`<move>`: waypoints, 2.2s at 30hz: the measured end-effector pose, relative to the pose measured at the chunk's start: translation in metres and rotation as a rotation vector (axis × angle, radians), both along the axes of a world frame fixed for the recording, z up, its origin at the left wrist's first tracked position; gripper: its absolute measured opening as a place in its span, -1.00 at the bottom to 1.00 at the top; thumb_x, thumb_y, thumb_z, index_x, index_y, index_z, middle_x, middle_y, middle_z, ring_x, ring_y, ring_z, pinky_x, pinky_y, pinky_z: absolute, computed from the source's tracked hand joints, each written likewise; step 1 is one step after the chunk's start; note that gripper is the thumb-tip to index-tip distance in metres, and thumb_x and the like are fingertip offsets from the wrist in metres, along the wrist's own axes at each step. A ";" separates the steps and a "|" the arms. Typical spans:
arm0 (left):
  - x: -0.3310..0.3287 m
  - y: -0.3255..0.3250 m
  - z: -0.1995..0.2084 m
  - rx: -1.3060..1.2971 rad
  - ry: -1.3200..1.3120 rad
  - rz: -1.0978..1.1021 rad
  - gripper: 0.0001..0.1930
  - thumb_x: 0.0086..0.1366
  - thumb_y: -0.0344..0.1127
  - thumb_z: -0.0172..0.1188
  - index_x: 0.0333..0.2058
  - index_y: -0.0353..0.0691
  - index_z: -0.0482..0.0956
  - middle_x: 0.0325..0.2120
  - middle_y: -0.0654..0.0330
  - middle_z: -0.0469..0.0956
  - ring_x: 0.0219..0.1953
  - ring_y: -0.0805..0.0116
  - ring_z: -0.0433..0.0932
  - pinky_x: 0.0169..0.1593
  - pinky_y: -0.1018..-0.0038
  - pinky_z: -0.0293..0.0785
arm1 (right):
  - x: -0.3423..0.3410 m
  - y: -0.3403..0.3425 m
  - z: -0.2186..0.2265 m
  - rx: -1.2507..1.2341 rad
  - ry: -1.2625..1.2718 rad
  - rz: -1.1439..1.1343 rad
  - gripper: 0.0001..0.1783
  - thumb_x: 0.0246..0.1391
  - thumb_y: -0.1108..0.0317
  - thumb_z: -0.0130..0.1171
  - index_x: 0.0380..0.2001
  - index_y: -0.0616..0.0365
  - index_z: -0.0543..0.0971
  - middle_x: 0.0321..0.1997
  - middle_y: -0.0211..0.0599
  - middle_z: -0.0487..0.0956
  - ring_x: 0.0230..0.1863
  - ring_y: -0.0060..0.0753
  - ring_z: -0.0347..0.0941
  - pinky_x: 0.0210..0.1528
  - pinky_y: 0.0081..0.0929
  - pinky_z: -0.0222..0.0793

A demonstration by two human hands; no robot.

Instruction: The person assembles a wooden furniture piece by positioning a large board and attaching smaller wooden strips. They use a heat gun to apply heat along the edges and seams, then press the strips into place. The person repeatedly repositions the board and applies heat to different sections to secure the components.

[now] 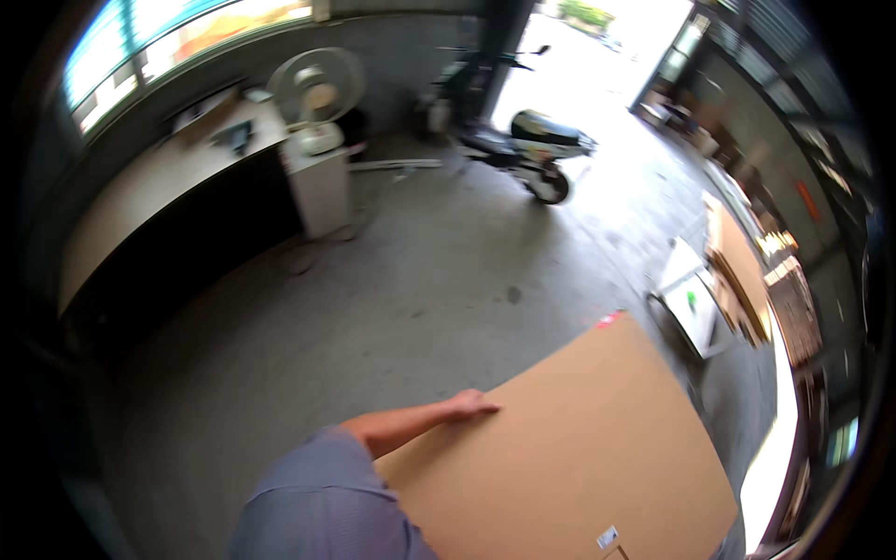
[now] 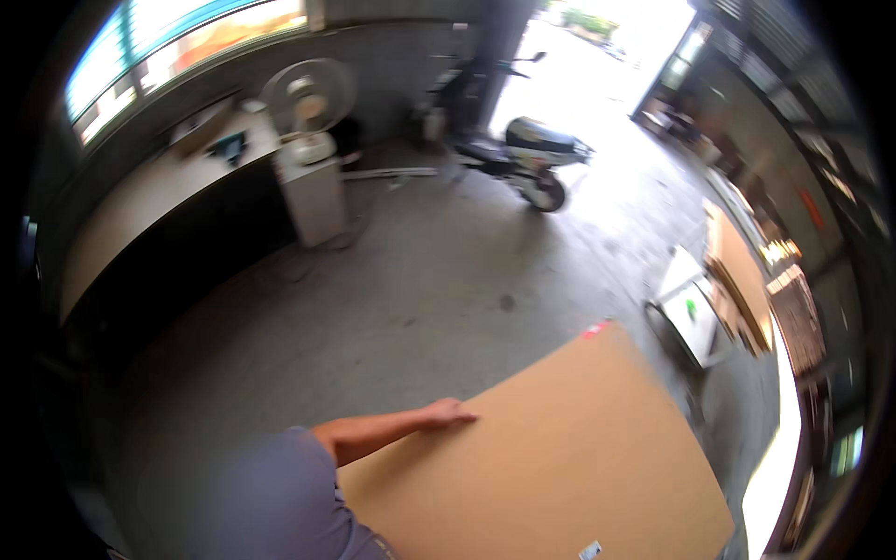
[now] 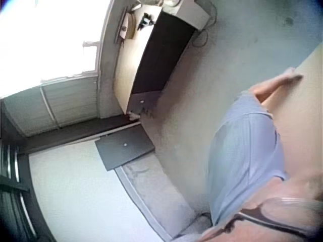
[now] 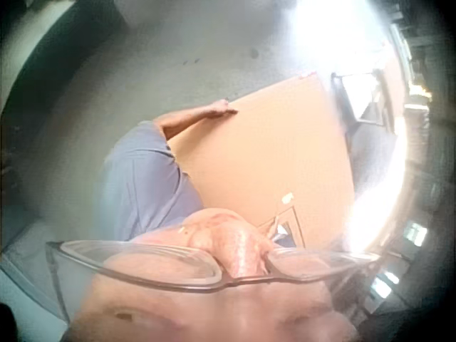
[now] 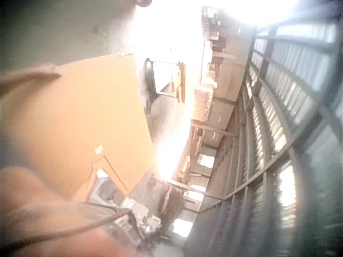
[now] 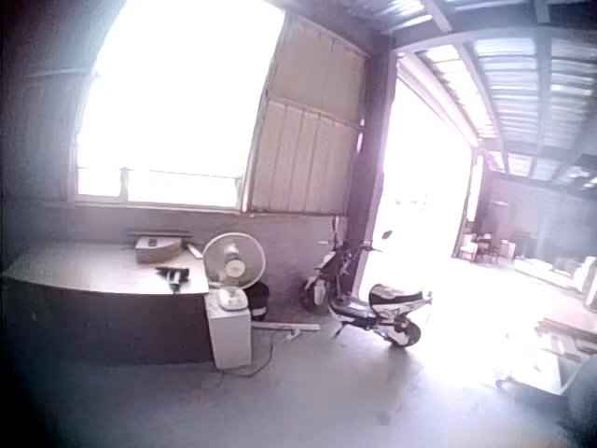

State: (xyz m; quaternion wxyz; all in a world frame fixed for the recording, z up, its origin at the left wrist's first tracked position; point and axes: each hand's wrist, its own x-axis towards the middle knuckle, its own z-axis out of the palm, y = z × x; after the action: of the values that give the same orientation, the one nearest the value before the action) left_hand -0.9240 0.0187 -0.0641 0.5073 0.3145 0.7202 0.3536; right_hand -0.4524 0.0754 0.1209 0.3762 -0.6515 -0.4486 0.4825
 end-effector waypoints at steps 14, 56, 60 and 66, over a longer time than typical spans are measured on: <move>-0.124 -0.313 0.177 0.528 -0.183 0.498 -0.38 0.43 0.23 -0.07 -0.12 -0.32 0.61 -0.25 0.18 0.66 -0.17 0.38 0.59 -0.04 0.32 0.48 | -0.119 -0.190 0.129 0.365 -0.075 0.304 -0.56 0.23 0.22 0.19 0.01 0.39 0.55 -0.08 -0.11 0.65 -0.07 -0.20 0.61 -0.03 -0.27 0.55; -0.558 -1.367 0.080 -0.528 0.381 0.733 -0.28 0.38 0.16 -0.04 0.19 -0.46 0.32 0.18 -0.28 0.34 0.28 -0.20 0.27 0.33 0.10 0.16 | -0.737 -0.875 -0.162 -0.190 -0.074 0.582 -0.50 0.14 0.16 0.34 -0.06 0.43 0.58 -0.13 -0.15 0.65 -0.17 -0.29 0.58 -0.14 -0.31 0.49; -0.521 -1.458 0.078 -0.501 0.728 0.519 -0.07 0.31 0.08 0.10 0.40 -0.41 -0.11 0.45 -0.20 -0.21 0.49 -0.17 -0.30 0.49 0.06 -0.41 | -0.806 -0.985 -0.137 -0.359 -0.019 0.521 -0.53 0.17 0.15 0.32 -0.10 0.41 0.59 -0.14 -0.16 0.65 -0.18 -0.29 0.58 -0.13 -0.29 0.50; -0.624 -1.492 0.064 -0.511 0.806 0.485 -0.08 0.34 0.11 0.02 0.42 -0.39 -0.15 0.46 -0.21 -0.33 0.50 -0.13 -0.41 0.49 0.05 -0.45 | -0.886 -1.088 -0.196 -0.347 0.171 0.422 -0.49 0.18 0.12 0.33 -0.07 0.42 0.56 -0.12 -0.13 0.64 -0.17 -0.27 0.59 -0.13 -0.27 0.54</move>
State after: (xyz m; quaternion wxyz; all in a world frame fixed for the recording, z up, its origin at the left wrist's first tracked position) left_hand -1.5478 -1.4736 0.0000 0.1547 0.1164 0.9730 0.1254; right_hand -1.3382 -1.0130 -0.0754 0.1870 -0.5554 -0.4517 0.6727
